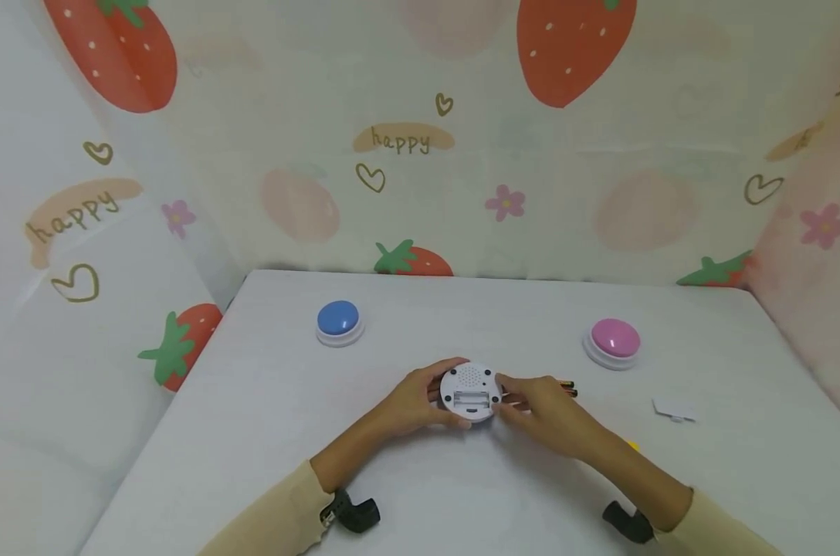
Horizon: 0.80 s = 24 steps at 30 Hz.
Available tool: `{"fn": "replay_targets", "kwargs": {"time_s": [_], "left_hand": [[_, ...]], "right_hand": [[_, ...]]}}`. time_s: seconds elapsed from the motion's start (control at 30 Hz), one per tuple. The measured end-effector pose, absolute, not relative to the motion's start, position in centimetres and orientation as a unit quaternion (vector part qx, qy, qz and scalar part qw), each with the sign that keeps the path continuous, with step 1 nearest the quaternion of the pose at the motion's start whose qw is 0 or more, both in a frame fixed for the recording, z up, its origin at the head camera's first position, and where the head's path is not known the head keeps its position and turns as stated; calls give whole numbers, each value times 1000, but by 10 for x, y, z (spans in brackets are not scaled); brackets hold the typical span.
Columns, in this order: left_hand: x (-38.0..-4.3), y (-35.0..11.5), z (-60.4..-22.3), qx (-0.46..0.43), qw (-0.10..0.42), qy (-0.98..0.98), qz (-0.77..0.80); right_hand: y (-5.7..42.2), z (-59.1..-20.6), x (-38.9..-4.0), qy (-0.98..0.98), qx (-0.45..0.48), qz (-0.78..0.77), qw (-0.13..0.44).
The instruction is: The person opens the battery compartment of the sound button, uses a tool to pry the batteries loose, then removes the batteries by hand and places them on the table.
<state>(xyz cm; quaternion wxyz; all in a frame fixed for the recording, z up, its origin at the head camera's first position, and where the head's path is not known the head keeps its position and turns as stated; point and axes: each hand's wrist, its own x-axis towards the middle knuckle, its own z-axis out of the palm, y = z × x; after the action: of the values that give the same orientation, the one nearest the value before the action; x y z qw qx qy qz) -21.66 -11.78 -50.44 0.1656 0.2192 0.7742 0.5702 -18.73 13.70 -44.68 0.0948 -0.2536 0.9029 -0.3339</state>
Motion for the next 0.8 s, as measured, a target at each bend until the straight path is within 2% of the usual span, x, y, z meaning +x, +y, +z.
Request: {"fn": "replay_targets", "kwargs": {"time_s": [0.3,0.8], "left_hand": [[-243,-111,-485,242,141,772,571],[-323,-96,-470,219,157,752,601]], "right_hand": [[142,-441,-208,890,-231,-387,70],[143,-429,-292,881,-198,-422,80]]}}
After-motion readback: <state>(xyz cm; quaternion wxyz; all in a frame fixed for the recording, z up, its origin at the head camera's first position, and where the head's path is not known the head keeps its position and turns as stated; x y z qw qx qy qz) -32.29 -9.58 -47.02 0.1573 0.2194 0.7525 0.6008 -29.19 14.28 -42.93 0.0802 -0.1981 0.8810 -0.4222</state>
